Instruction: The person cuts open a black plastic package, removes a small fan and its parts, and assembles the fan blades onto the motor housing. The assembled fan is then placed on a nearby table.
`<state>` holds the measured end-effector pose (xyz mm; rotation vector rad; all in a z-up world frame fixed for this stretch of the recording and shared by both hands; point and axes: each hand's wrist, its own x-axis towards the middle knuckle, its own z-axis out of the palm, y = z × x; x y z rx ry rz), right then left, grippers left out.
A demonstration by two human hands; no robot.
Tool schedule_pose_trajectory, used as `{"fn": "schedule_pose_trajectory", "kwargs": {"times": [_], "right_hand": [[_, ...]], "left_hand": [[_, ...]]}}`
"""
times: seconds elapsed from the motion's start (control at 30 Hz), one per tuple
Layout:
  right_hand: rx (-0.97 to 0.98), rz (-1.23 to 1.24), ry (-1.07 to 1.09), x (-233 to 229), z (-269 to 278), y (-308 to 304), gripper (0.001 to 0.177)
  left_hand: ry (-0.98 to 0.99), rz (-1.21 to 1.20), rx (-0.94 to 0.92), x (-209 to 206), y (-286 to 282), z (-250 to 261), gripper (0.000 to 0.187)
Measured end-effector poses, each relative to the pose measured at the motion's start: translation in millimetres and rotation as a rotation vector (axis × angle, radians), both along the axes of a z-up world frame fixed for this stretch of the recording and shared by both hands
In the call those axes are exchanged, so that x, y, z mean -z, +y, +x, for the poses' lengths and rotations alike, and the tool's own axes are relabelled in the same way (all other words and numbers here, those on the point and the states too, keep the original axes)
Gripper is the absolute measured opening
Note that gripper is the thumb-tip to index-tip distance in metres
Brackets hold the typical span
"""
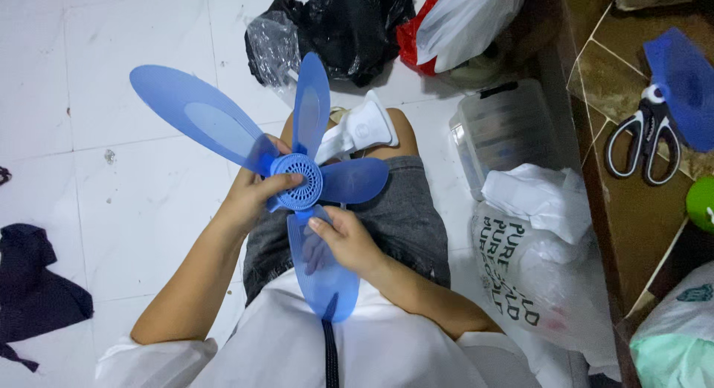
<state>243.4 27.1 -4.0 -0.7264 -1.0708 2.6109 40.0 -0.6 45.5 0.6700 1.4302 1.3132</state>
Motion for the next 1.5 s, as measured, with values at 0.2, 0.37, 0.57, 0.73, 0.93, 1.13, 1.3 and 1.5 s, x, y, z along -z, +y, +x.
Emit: {"fn": "schedule_pose_trajectory", "kwargs": {"times": [0.2,0.37,0.57,0.73,0.93,1.13,1.3,1.5], "right_hand": [[-0.064,0.071,0.003,4.0,-3.9,9.5,0.021],[-0.046,0.167,0.041,10.3,-6.4,15.3,0.019],[0.033,0.425,0.098,28.0,4.1,24.8,0.019],[-0.307,0.258,-0.011,29.2,39.1,72.4,0.023],[-0.271,0.506,-0.131,14.4,64.5,79.6,0.024],[0.189,1.819,-0.542,-45.0,123.1,175.7,0.017],[0.868,1.377,-1.302,-99.0,250.8,334.3,0.02],[0.652,1.128,-1.585,-70.0,298.6,393.3,0.077]], "left_hand": [[-0.013,-0.033,-0.018,1.5,-0.5,-5.4,0.044],[-0.009,0.016,-0.028,3.7,-1.6,-6.9,0.047],[0.025,-0.004,-0.025,11.6,-6.1,1.0,0.048],[0.007,0.055,0.283,8.0,-8.6,-1.1,0.072],[-0.036,0.246,0.554,8.0,9.4,-0.5,0.123],[0.288,0.212,0.492,12.9,39.4,24.8,0.13],[0.341,0.319,0.402,11.4,56.9,29.4,0.135],[0.304,0.31,0.391,9.8,62.9,24.5,0.142]]}}
